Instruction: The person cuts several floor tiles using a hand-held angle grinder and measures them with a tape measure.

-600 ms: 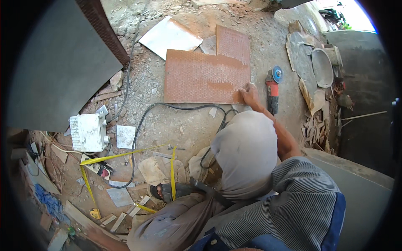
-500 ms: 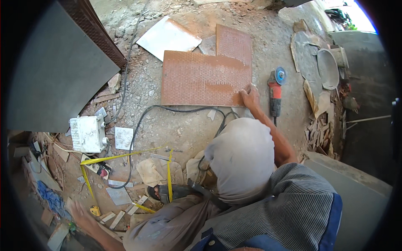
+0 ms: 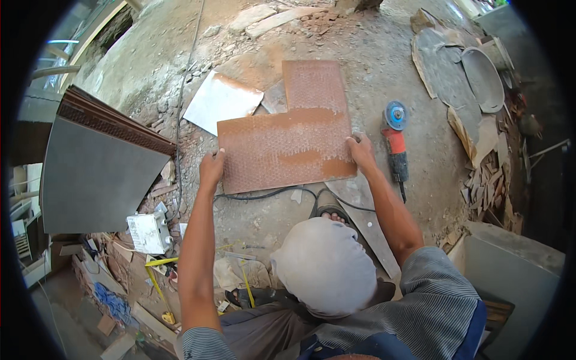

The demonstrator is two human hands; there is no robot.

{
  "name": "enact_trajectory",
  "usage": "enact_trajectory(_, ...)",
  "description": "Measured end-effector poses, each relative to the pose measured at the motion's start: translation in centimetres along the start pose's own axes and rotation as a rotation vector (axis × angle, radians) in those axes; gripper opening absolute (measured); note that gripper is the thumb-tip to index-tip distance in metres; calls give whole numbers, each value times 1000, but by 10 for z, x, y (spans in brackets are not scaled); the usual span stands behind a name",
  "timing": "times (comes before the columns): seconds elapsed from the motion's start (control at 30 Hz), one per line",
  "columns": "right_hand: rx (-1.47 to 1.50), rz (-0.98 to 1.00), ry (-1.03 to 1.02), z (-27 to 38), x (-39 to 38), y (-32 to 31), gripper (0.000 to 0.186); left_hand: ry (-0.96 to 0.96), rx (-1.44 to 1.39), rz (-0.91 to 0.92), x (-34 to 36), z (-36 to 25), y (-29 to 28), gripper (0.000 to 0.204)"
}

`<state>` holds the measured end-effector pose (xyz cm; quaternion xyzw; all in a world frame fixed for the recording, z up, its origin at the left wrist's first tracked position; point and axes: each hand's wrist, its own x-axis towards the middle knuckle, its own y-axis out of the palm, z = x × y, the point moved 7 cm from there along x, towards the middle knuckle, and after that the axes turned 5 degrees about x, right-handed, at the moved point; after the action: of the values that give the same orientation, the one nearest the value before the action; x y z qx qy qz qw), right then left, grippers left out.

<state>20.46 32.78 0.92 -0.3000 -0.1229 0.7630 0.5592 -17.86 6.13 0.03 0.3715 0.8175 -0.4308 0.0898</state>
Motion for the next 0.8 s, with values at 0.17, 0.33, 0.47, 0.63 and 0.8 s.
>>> enact_trajectory(0.17,95,33,80,0,7,3,38,-71,-56,-126,7,14,20,47)
enact_trajectory(0.33,272,42,87,-1,17,0,35,-173,-403,-161,10,25,36,44)
enact_trajectory(0.47,795,535,342,17,8,26,41,-228,-256,-238,9,24,26,37)
enact_trajectory(0.63,849,527,199,81,-19,6,45,-191,-636,-222,-21,17,9,29)
enact_trajectory(0.8,745,582,-186,206,-56,-42,45,23,-726,-66,-53,-28,-44,32)
